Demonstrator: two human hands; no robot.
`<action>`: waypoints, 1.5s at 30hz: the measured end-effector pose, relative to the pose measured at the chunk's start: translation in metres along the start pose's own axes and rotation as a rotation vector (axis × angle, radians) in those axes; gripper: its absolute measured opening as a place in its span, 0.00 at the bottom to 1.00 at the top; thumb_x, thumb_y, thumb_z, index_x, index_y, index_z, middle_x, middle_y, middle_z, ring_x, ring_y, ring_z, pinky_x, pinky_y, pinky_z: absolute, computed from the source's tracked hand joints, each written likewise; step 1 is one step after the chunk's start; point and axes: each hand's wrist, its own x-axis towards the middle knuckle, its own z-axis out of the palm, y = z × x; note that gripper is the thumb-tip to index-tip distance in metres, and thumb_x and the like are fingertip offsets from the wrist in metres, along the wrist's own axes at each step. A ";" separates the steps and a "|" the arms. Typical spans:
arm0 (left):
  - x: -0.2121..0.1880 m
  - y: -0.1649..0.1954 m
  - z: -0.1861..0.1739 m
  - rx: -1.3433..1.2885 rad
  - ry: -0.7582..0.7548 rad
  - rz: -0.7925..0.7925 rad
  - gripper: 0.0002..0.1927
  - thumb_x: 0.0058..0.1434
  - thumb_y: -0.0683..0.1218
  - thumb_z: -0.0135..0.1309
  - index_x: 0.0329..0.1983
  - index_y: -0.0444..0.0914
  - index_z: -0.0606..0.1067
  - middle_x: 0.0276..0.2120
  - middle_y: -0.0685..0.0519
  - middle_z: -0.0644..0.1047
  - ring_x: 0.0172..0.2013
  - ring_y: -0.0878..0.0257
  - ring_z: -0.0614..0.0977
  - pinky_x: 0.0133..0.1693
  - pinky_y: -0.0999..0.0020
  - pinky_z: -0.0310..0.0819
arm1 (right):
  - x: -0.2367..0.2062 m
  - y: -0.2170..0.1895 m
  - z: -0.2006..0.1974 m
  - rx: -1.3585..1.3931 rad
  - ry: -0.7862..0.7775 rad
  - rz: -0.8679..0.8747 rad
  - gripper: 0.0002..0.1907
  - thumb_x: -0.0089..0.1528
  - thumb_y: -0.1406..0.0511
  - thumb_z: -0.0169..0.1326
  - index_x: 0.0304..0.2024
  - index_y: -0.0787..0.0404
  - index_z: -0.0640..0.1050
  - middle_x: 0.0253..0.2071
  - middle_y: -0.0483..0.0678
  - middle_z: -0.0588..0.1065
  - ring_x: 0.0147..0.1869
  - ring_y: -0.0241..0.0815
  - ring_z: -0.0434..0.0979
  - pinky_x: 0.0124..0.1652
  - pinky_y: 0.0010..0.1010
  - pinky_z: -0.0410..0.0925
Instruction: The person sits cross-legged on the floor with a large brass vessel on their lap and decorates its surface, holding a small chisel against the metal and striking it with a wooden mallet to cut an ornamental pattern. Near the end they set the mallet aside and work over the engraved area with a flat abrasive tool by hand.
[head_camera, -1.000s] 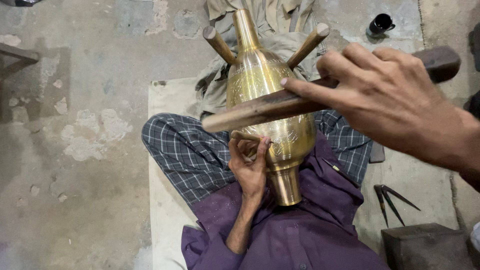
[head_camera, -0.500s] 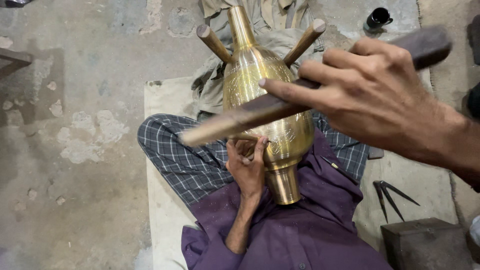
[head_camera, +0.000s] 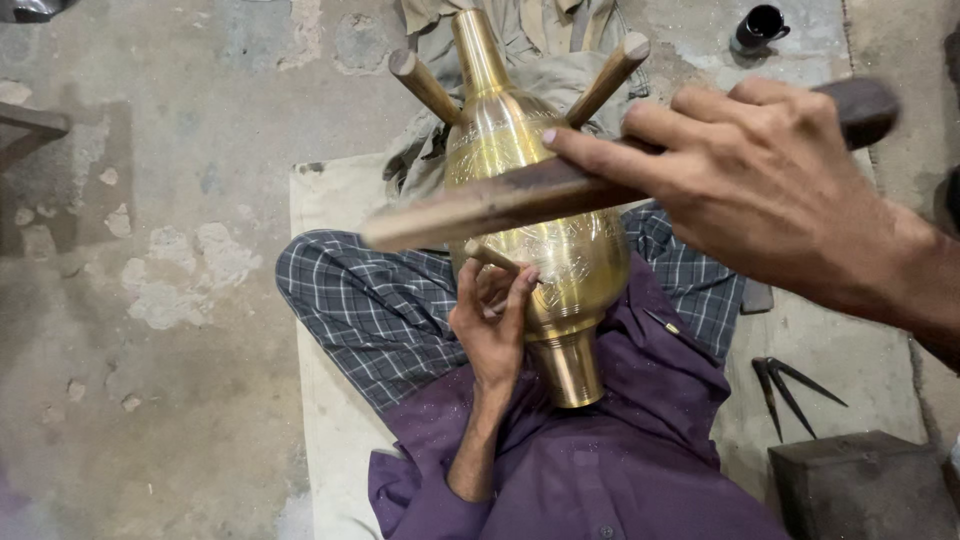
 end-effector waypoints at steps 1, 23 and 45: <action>0.000 -0.001 -0.001 0.034 -0.003 -0.059 0.27 0.67 0.41 0.61 0.66 0.35 0.64 0.40 0.48 0.85 0.42 0.62 0.89 0.42 0.71 0.89 | -0.001 0.001 0.001 -0.034 -0.062 -0.025 0.29 0.68 0.60 0.47 0.72 0.33 0.69 0.41 0.34 0.80 0.37 0.31 0.79 0.36 0.24 0.73; 0.053 -0.005 -0.018 0.192 -0.570 -0.048 0.24 0.62 0.41 0.64 0.62 0.40 0.73 0.42 0.46 0.86 0.42 0.56 0.90 0.44 0.62 0.89 | -0.083 0.000 0.049 0.352 -0.146 0.337 0.35 0.58 0.60 0.60 0.70 0.49 0.74 0.41 0.43 0.77 0.33 0.37 0.78 0.31 0.30 0.75; 0.099 0.034 -0.016 0.248 -1.038 0.181 0.26 0.63 0.42 0.60 0.65 0.42 0.73 0.49 0.48 0.84 0.46 0.58 0.88 0.50 0.60 0.84 | -0.169 -0.072 0.104 1.142 0.009 0.827 0.26 0.59 0.69 0.59 0.60 0.60 0.71 0.42 0.48 0.78 0.40 0.39 0.81 0.42 0.33 0.76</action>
